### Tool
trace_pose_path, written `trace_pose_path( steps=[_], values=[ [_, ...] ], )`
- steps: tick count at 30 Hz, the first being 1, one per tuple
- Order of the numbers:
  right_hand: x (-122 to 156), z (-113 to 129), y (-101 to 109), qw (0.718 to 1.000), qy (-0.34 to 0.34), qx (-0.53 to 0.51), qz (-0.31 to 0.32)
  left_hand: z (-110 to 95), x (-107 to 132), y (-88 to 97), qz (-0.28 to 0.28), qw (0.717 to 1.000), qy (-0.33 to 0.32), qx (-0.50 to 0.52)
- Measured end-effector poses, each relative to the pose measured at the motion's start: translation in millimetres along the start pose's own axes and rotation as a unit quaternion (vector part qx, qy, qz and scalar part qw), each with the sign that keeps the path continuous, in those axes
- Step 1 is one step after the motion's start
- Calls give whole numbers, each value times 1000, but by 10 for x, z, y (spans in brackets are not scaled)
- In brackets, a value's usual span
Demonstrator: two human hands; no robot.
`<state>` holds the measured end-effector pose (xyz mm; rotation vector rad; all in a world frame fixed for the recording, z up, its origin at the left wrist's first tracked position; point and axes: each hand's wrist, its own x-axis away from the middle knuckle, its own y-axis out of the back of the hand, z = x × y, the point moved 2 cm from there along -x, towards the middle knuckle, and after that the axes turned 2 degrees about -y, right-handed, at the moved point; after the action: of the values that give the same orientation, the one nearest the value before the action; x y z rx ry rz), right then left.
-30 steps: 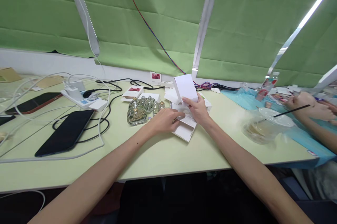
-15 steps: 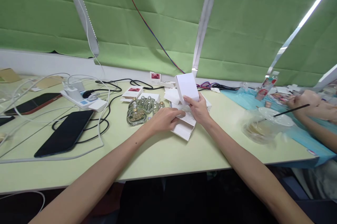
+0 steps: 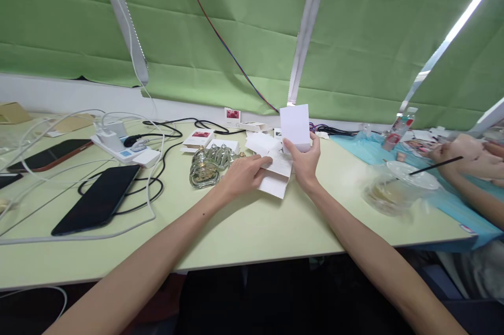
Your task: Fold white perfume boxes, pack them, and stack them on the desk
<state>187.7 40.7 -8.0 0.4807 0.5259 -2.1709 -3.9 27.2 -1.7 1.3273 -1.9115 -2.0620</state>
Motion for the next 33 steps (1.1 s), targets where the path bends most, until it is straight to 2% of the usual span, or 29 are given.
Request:
trace_pose_path(
  steps=[3,8,19,22,26,29,33],
  values=[
    [5,-4,-6,1000,-5,12,-1,3,-3,-5,-50,998,18,35],
    [14,28,-9,1000,-4,10,-5,42,-15,11,-153,976,110,106],
    [25,49,6,1000,-1,20,-19,88,-17,83,-216,948,204,111],
    [29,35,-2,1000,0,22,-9,102,-15,115,-232,930,243,149],
    [31,11,-13,1000,12,27,0,114,-28,89,-203,887,283,302],
    [38,-5,-22,999,17,37,15,104,-44,83,-213,852,281,387],
    [59,3,-28,998,14,61,27,114,-56,102,-246,820,277,436]
  ],
)
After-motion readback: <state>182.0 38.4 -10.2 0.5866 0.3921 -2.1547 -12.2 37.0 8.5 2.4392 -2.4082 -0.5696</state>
